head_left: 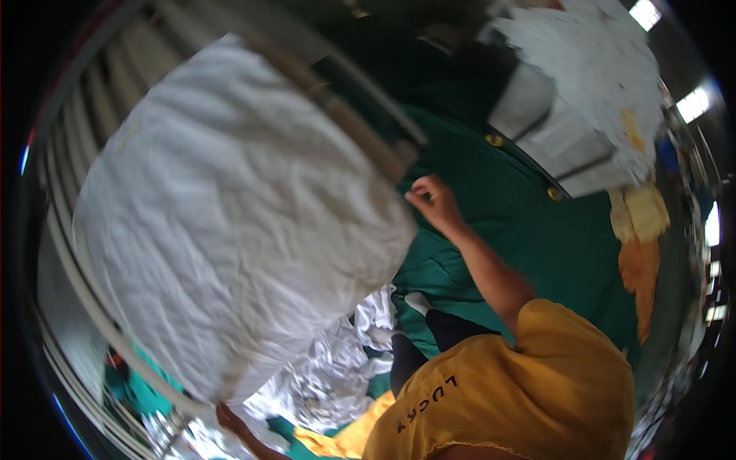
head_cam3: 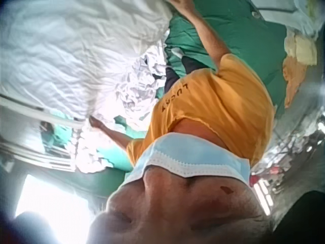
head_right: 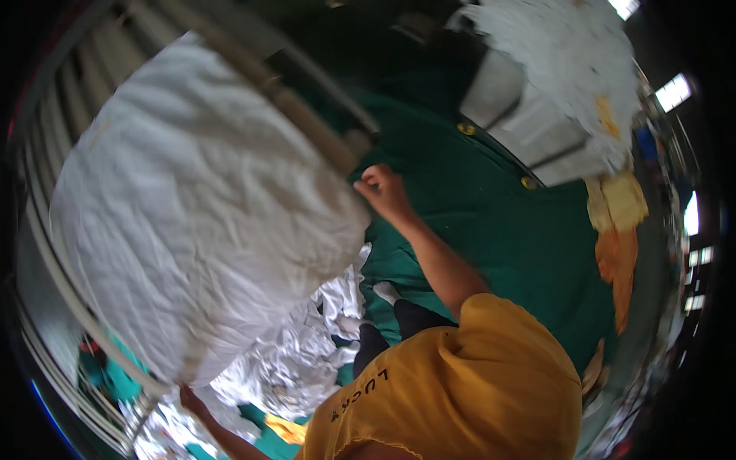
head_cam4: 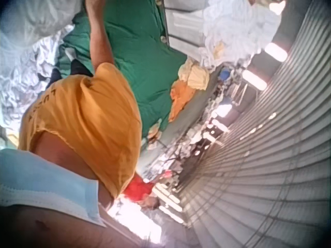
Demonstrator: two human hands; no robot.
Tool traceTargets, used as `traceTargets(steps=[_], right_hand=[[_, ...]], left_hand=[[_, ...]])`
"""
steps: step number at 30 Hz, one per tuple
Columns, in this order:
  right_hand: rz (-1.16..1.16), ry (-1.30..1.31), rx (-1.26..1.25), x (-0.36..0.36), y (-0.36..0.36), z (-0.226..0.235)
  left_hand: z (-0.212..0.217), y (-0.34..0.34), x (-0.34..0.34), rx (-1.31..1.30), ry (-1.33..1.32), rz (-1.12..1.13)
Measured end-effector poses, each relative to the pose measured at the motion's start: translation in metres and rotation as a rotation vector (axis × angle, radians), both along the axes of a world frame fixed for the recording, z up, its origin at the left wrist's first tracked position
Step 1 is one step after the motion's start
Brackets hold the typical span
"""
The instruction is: The person operates an industrial ironing machine, feeds linens into the rollers, writes notes in a notepad with a pen, and folds and stacks the pressed towels on a table.
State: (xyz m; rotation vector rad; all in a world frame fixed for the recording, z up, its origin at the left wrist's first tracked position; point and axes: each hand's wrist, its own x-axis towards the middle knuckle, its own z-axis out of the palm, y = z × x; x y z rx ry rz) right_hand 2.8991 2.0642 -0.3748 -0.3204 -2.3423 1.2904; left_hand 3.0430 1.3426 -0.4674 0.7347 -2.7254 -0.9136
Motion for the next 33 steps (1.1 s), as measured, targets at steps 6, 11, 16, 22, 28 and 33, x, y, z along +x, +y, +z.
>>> traceTargets(steps=[6,11,16,22,28,33], right_hand=[[-0.136,-0.359,-0.339,0.153,0.084,-0.101],[-0.879,-0.428,-0.834,0.332,0.199,-0.117],[-1.455,-0.117,-0.788,0.475,0.282,-0.101],[-1.712,0.114,-0.6,0.586,0.364,-0.042],[-2.106,0.473,-0.385,0.758,0.372,0.11],[-2.232,0.183,-0.288,0.793,0.364,0.193]], left_hand=[[0.046,0.291,-0.085,-0.072,0.303,-0.414],[0.038,0.503,-0.101,0.163,0.188,-1.085],[0.047,0.689,-0.063,0.207,0.08,-1.581],[0.046,0.855,-0.01,0.147,0.01,-2.058],[0.05,0.955,0.05,0.106,-0.045,-2.385],[0.049,0.99,0.066,0.079,-0.076,-2.516]])
